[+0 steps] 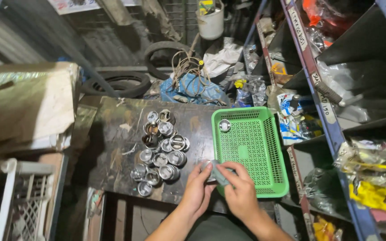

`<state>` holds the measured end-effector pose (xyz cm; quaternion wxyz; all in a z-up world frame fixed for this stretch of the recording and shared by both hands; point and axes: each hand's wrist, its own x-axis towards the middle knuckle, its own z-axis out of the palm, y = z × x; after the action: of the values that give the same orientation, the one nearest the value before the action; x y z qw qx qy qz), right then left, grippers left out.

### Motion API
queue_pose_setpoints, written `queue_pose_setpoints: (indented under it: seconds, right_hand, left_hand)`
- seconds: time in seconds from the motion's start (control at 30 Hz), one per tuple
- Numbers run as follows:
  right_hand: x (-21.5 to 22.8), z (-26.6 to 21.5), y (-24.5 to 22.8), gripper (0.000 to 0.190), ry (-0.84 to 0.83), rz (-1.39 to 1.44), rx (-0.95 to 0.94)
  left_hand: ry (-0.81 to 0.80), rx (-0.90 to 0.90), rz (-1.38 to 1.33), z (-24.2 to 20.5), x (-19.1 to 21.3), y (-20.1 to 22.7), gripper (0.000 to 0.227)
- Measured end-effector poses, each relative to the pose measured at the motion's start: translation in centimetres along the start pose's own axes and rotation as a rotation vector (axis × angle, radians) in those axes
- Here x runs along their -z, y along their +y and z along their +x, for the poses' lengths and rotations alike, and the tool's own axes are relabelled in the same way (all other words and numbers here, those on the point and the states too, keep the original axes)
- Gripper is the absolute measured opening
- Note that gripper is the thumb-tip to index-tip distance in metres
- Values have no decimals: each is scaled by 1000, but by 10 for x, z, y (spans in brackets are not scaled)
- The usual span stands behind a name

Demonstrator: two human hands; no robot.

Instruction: The person picks up small, cylindrical metal parts from a green basket and a table. They use a grey abrasive pad to scrub the surfaces of the metal parts, rotating them to clean different sides, and then place them back on the table.

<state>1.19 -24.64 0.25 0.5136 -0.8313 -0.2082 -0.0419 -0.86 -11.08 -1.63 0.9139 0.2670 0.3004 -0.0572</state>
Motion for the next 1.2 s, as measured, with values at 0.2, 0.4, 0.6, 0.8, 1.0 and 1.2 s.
queue_pose_setpoints:
  seconds: [0.2, 0.4, 0.6, 0.8, 1.0, 1.2]
  right_hand:
    - [14, 0, 4, 54, -32, 46, 253]
    - [18, -1, 33, 57, 10, 10, 93]
    - [34, 3, 1, 56, 6, 60, 135]
    - [15, 4, 11, 28, 37, -45, 229]
    - [7, 11, 10, 39, 167, -95, 3]
    - [-23, 11, -22, 43, 126, -172, 215]
  left_hand:
    - [113, -1, -145, -13, -10, -13, 39]
    - [-17, 1, -86, -18, -8, -17, 27]
    - [-52, -62, -38, -10, -12, -24, 47]
    - [-42, -7, -48, -16, -6, -10, 48]
    - [-129, 44, -16, -8, 7, 15, 38]
    - [-219, 73, -96, 3, 23, 27, 32]
